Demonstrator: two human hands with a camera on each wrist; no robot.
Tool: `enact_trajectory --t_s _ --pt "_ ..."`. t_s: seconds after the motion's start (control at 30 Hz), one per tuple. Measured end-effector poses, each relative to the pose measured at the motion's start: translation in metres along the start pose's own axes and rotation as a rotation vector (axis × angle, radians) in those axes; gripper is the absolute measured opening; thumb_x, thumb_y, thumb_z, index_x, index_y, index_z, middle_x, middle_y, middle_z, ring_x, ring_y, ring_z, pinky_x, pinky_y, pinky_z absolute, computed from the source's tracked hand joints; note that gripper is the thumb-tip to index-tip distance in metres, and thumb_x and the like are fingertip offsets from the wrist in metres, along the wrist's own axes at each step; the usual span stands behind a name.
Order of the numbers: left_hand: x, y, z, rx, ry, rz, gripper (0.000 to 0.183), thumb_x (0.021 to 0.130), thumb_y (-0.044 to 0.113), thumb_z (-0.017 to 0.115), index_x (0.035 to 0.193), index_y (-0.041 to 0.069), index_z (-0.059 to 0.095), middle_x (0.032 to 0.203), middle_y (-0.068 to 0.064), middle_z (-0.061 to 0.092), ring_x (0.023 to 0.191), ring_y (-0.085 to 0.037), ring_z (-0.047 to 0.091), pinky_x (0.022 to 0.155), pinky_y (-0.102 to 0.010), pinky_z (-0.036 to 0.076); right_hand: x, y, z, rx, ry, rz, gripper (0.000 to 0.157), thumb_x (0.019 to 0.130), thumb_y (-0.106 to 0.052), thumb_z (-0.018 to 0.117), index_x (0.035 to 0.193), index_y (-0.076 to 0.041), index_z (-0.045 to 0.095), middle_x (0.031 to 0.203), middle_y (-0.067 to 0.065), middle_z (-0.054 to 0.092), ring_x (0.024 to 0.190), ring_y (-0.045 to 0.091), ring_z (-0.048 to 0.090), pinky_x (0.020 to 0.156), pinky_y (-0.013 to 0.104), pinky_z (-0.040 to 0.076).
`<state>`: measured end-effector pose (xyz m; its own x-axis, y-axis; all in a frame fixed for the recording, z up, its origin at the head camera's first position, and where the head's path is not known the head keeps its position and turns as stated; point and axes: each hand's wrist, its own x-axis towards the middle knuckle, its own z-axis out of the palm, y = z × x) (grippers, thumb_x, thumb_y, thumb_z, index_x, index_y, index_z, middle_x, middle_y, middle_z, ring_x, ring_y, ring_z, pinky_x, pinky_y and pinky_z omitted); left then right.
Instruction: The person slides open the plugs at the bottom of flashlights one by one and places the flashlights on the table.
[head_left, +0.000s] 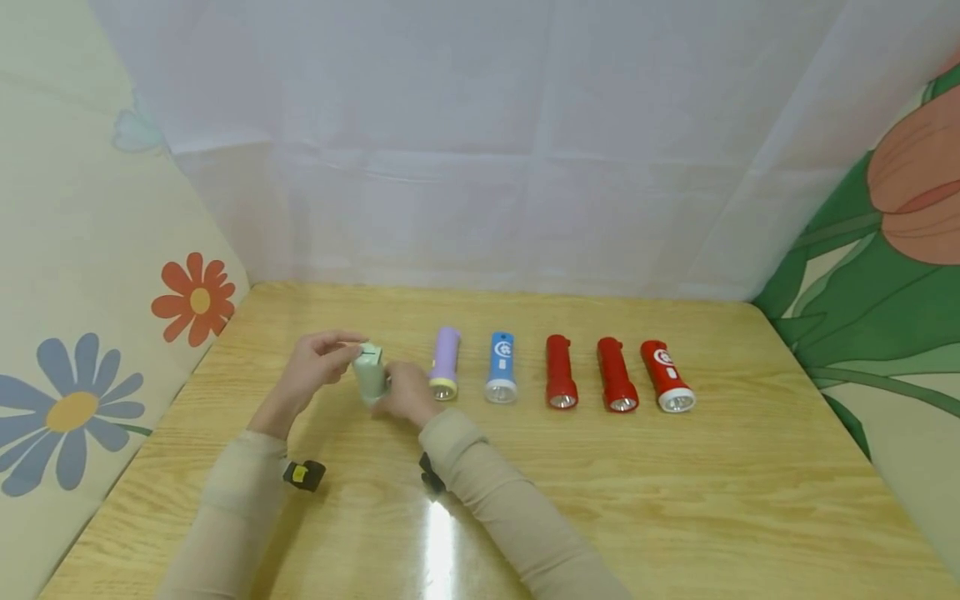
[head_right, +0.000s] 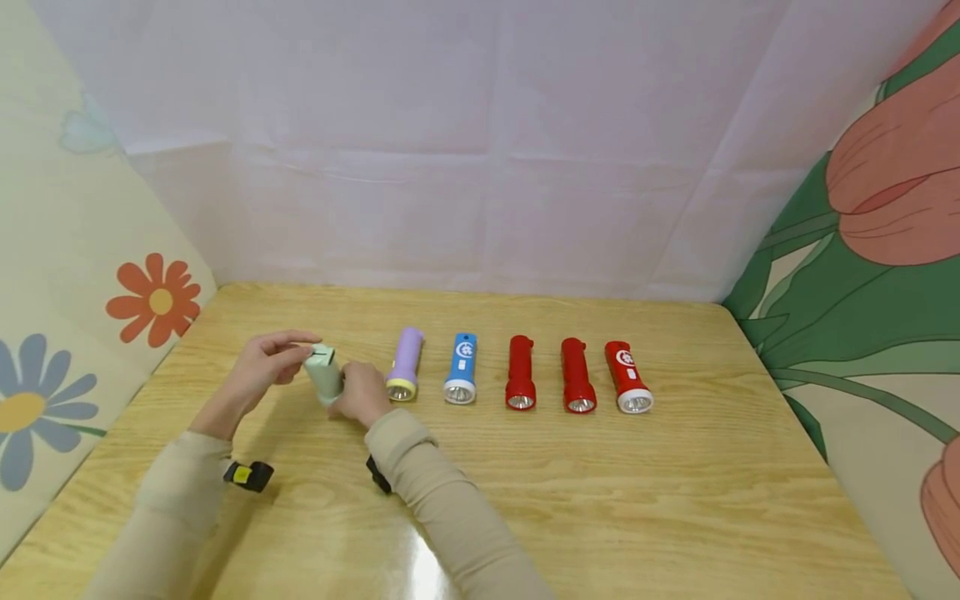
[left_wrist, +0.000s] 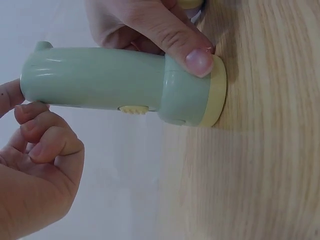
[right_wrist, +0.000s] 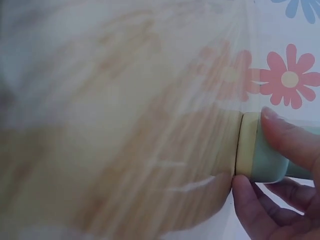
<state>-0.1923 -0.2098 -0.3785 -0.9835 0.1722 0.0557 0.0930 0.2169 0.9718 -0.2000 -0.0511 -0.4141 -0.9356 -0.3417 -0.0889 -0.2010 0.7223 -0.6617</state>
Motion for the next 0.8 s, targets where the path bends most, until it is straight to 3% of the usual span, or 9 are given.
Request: enact_trajectory --t_s 0.13,0.2,0.33,0.57,0.8 --pt "0.001 0.002 0.001 -0.037 -0.015 0.028 0.022 0.091 0.008 0.055 0.107 -0.005 0.062 0.057 0.007 0.046 0.047 -0.004 0.034 0.046 -0.017 0.033 0.002 0.001 -0.001 -0.006 0.000 -0.001 0.048 0.060 -0.015 0.085 0.101 -0.005 0.064 0.092 0.003 0.065 0.080 0.014 0.058 0.074 0.024 0.048" --pt "0.001 0.003 0.000 -0.039 -0.020 0.034 0.021 0.091 0.007 0.056 0.106 -0.007 0.062 0.057 0.007 0.045 0.047 -0.004 0.034 0.046 -0.018 0.032 0.002 0.001 -0.001 -0.010 0.002 -0.002 0.048 0.060 -0.015 0.085 0.101 -0.005 0.064 0.092 0.003 0.065 0.080 0.014 0.058 0.074 0.024 0.048" --pt "0.003 0.004 -0.002 -0.021 -0.033 0.030 0.018 0.090 0.007 0.056 0.103 -0.002 0.065 0.052 0.008 0.039 0.044 -0.004 0.031 0.044 -0.018 0.030 0.001 0.000 -0.001 -0.003 0.000 0.007 0.048 0.059 -0.014 0.085 0.101 -0.004 0.064 0.091 0.003 0.065 0.079 0.014 0.058 0.073 0.024 0.048" --pt "0.005 0.007 -0.005 -0.001 -0.051 -0.047 0.015 0.088 0.011 0.059 0.090 0.022 0.069 0.046 0.008 0.033 0.042 -0.005 0.026 0.042 -0.020 0.026 0.001 0.000 0.000 0.008 -0.001 0.008 0.047 0.059 -0.013 0.085 0.100 -0.004 0.064 0.090 0.003 0.065 0.077 0.014 0.058 0.072 0.023 0.048" --pt "0.006 0.011 -0.002 0.024 -0.052 -0.111 0.005 0.087 0.015 0.062 0.090 0.017 0.066 0.045 0.008 0.030 0.041 -0.006 0.025 0.043 -0.021 0.027 0.001 0.001 0.001 -0.013 0.008 -0.011 0.046 0.059 -0.015 0.085 0.098 -0.004 0.065 0.089 0.003 0.066 0.077 0.013 0.058 0.070 0.022 0.048"
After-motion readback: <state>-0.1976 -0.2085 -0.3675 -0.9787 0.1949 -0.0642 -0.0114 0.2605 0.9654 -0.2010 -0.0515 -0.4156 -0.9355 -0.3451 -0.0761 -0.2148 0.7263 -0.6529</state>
